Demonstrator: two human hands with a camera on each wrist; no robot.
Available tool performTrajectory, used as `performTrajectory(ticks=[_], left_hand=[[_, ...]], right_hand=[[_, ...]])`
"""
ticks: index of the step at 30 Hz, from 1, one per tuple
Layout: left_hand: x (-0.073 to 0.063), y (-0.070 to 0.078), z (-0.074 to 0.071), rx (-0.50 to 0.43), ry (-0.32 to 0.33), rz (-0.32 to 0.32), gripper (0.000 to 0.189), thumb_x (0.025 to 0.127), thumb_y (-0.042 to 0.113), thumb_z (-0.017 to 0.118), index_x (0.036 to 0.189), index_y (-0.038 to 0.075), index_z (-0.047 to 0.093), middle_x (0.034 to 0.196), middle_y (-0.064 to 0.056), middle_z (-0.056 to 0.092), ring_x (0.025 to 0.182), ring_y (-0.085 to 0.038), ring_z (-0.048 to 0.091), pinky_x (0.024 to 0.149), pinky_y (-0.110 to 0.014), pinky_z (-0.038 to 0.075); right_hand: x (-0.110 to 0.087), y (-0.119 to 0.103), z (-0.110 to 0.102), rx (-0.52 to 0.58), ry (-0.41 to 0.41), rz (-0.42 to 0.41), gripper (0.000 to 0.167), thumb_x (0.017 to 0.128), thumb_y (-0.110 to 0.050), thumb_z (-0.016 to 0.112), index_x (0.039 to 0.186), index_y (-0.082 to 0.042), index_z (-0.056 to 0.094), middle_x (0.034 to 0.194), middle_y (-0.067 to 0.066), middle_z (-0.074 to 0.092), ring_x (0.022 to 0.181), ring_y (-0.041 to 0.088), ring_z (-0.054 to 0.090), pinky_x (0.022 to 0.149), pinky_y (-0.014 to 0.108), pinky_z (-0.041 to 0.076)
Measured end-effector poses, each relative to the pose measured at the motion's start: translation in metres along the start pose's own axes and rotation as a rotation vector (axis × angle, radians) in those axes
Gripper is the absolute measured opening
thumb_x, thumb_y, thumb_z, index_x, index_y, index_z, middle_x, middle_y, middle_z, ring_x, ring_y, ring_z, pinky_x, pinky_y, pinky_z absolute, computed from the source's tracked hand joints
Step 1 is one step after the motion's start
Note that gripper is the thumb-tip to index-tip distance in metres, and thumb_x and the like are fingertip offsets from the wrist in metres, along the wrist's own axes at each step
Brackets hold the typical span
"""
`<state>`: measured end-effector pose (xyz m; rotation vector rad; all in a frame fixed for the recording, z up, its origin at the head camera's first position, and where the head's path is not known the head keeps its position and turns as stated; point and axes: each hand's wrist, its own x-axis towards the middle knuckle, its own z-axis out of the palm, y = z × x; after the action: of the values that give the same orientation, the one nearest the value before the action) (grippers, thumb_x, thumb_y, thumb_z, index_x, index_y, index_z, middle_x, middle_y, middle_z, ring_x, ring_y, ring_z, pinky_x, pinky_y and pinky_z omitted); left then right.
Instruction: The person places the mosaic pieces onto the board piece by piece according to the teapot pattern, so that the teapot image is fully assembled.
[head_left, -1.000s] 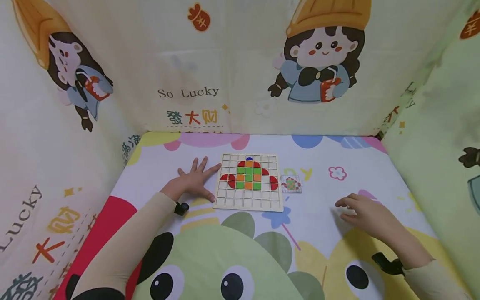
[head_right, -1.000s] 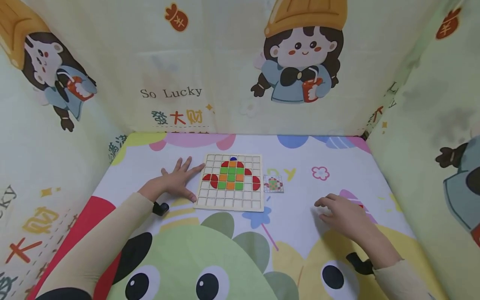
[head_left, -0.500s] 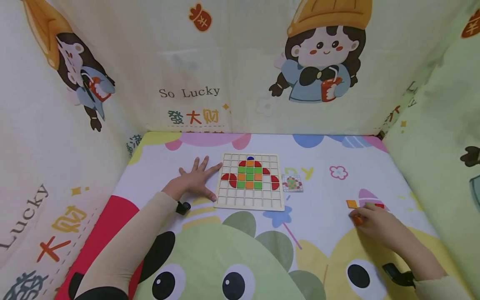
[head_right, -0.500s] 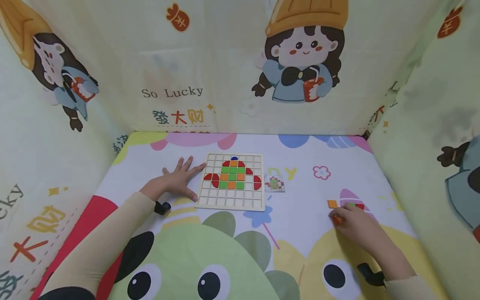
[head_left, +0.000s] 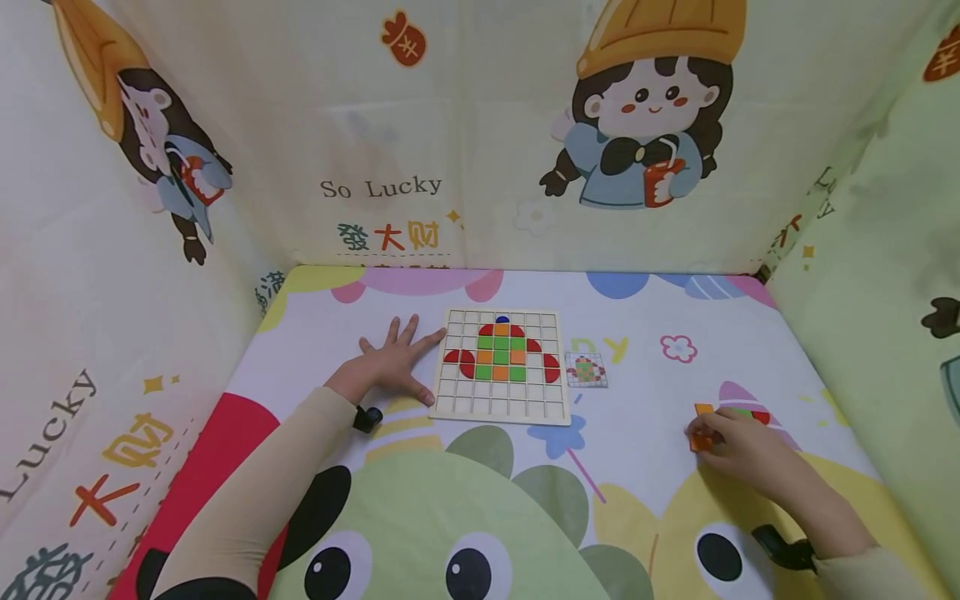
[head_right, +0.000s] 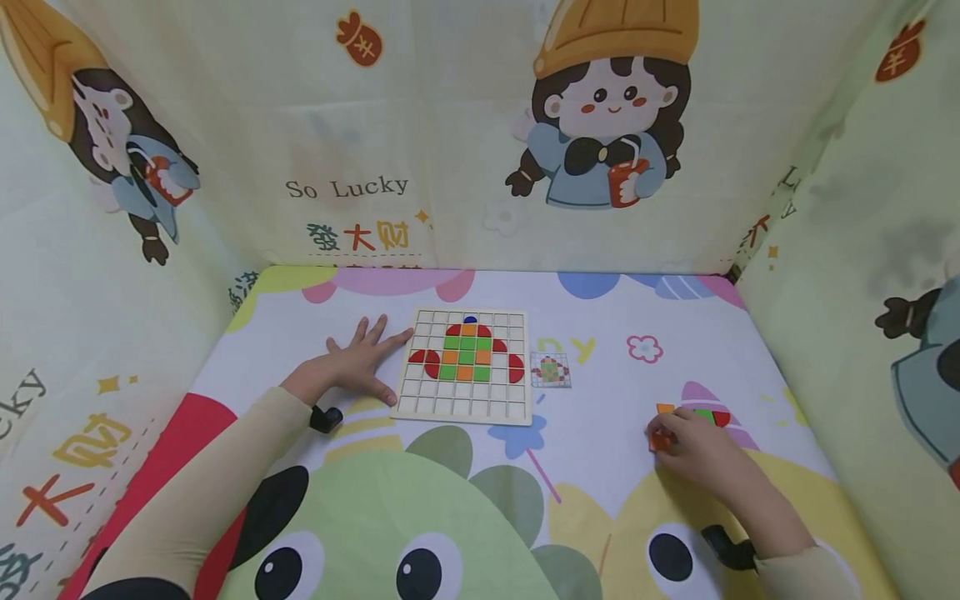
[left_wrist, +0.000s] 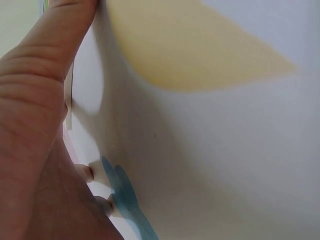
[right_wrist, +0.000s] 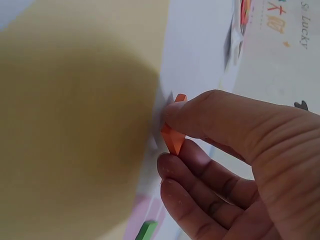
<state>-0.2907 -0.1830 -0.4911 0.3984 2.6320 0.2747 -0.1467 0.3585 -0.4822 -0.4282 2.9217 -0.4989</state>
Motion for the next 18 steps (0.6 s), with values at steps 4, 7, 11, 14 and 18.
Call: performTrajectory(ticks=[4,7,11,14,18], left_hand=[[-0.001,0.0,-0.001,0.003,-0.002,-0.001,0.134,0.062,0.072,0.086,0.166,0.044,0.007,0.173,-0.014,-0.019,0.155,-0.05,-0.02,0.099,-0.094,-0.004],[-0.001,0.001,-0.001,0.008,-0.004,-0.005,0.133,0.062,0.072,0.087,0.165,0.044,0.007,0.173,-0.014,-0.019,0.155,-0.05,-0.02,0.099,-0.093,-0.003],[-0.002,0.002,-0.001,0.009,-0.004,-0.008,0.133,0.062,0.071,0.087,0.165,0.044,0.007,0.173,-0.013,-0.02,0.155,-0.05,-0.021,0.1,-0.093,-0.003],[-0.002,0.001,-0.001,0.007,-0.004,-0.009,0.134,0.062,0.072,0.087,0.165,0.044,0.007,0.173,-0.014,-0.019,0.155,-0.05,-0.02,0.1,-0.093,-0.003],[-0.001,0.002,-0.001,0.007,-0.004,-0.007,0.133,0.062,0.071,0.087,0.165,0.044,0.007,0.173,-0.013,-0.019,0.155,-0.05,-0.021,0.1,-0.093,-0.003]], right_hand=[[0.007,-0.009,0.0,0.017,-0.014,-0.015,0.025,0.079,-0.01,0.086,0.098,-0.016,0.071,0.093,-0.002,0.063,0.082,0.014,0.057,0.071,0.029,0.054],[0.01,-0.015,0.0,0.03,-0.021,-0.039,0.024,0.079,-0.01,0.086,0.099,-0.015,0.072,0.093,-0.003,0.063,0.081,0.014,0.057,0.07,0.028,0.054],[0.014,-0.023,0.0,0.029,-0.033,-0.044,0.025,0.08,-0.012,0.086,0.101,-0.014,0.073,0.093,-0.004,0.063,0.082,0.014,0.058,0.071,0.028,0.055],[0.019,-0.029,0.001,0.025,-0.045,-0.031,0.026,0.081,-0.013,0.086,0.103,-0.014,0.074,0.093,-0.004,0.063,0.083,0.014,0.058,0.072,0.029,0.057],[0.026,-0.036,0.0,0.033,-0.043,-0.043,0.029,0.08,-0.013,0.087,0.106,-0.012,0.072,0.093,-0.003,0.064,0.083,0.015,0.059,0.072,0.031,0.058]])
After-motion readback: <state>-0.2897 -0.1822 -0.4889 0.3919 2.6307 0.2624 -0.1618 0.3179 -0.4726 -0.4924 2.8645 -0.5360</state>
